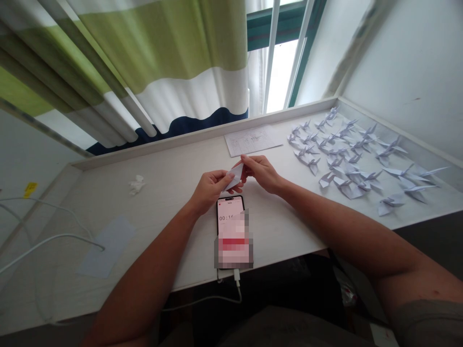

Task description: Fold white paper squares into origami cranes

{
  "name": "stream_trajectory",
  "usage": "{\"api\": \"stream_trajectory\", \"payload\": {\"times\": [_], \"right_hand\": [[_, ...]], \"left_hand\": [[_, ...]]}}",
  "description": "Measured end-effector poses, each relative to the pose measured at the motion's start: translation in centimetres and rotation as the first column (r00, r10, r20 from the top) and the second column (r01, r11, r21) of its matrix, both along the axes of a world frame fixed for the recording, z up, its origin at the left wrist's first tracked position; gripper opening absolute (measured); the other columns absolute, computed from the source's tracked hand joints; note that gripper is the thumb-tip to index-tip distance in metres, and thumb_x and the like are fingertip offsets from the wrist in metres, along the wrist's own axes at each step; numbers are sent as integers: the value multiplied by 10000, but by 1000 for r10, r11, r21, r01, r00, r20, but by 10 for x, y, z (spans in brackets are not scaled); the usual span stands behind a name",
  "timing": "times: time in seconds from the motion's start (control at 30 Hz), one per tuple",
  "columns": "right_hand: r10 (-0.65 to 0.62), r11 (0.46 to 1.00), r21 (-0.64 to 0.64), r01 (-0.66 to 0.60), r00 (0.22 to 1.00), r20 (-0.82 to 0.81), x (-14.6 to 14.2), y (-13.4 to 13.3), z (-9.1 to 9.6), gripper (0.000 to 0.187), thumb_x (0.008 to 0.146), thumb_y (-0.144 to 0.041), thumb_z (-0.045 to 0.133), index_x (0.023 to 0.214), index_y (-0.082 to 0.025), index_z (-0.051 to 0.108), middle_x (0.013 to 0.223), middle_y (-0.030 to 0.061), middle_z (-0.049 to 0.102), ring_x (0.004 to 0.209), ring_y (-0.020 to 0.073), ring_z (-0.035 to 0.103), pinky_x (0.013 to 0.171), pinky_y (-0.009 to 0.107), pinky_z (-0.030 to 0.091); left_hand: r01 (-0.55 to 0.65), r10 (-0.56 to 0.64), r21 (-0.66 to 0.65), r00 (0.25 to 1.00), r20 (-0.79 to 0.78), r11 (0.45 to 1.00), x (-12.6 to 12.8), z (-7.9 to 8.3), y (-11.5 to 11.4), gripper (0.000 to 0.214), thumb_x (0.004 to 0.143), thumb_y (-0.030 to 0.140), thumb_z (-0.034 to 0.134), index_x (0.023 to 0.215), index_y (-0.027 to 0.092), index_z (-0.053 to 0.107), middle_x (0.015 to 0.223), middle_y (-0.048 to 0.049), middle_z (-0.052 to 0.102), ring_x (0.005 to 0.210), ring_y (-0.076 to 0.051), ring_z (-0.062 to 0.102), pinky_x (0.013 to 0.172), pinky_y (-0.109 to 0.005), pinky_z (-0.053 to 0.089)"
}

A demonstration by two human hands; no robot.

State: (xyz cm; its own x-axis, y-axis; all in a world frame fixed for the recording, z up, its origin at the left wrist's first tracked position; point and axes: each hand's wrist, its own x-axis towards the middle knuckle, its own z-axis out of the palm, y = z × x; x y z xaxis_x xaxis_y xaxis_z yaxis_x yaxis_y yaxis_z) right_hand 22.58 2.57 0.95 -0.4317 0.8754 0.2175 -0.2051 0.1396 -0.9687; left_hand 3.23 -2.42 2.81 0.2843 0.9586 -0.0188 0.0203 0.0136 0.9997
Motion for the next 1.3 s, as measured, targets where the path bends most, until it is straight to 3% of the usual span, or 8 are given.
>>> {"api": "stream_trajectory", "payload": {"times": [0.13, 0.3, 0.47, 0.63, 0.87, 1.1, 1.3], "right_hand": [[-35, 999, -18, 34, 998, -43, -1, 1, 0, 663, 937, -808, 596, 752, -177, 679, 652, 40, 695, 574, 130, 616, 580, 285, 526], [-21, 994, 111, 13, 998, 63, -2, -3, 0, 503, 855, -623, 818, 711, -163, 676, 623, 7, 664, 579, 111, 593, 565, 255, 482], [-33, 991, 134, 20, 995, 99, -2, -5, 1, 451, 886, -565, 782, 707, -162, 689, 648, 8, 676, 607, 122, 615, 574, 260, 496], [-96, 987, 136, 88, 994, 52, 1, -2, 4, 412, 856, -573, 811, 839, -165, 758, 698, 10, 703, 605, 118, 610, 579, 268, 514], [-134, 982, 149, 117, 985, 109, 3, 2, 3, 454, 868, -610, 783, 829, -158, 766, 690, 22, 710, 630, 131, 618, 619, 289, 536], [-149, 973, 198, 122, 980, 131, 1, 3, -1, 525, 926, -675, 705, 767, -174, 704, 652, 6, 665, 604, 122, 597, 600, 276, 498], [-114, 992, 67, 109, 991, 73, 0, 5, -3, 645, 922, -790, 618, 768, -169, 696, 693, 21, 673, 595, 119, 613, 607, 275, 521]], "left_hand": [[-43, 43, 39, 999, 11, 998, 1, -1, 0, 476, 861, 599, 824, 941, 132, 781, 935, -133, 840, 782, -238, 801, 728, -334, 590], [-36, 37, 45, 999, -4, 998, 2, 0, -1, 493, 865, 623, 811, 940, 137, 784, 941, -111, 834, 808, -249, 812, 756, -342, 609], [-23, 24, 39, 999, -39, 999, 2, 2, -3, 470, 836, 594, 849, 940, 138, 809, 918, -112, 833, 824, -254, 805, 811, -372, 617], [-18, 23, 62, 996, -81, 998, -1, 2, -2, 437, 867, 574, 824, 935, 142, 804, 890, -126, 837, 824, -245, 790, 831, -377, 604], [-73, 135, 251, 962, -238, 965, -2, 0, -2, 371, 929, 547, 755, 933, 179, 803, 915, -107, 844, 895, -258, 794, 871, -373, 585], [-61, 91, 167, 979, -180, 984, -3, -3, 1, 394, 901, 556, 775, 918, 163, 798, 879, -113, 840, 844, -249, 788, 846, -369, 583], [-69, 93, 153, 983, -155, 986, -4, -5, 3, 429, 883, 581, 788, 904, 153, 803, 885, -123, 839, 838, -243, 782, 868, -379, 587]]}}
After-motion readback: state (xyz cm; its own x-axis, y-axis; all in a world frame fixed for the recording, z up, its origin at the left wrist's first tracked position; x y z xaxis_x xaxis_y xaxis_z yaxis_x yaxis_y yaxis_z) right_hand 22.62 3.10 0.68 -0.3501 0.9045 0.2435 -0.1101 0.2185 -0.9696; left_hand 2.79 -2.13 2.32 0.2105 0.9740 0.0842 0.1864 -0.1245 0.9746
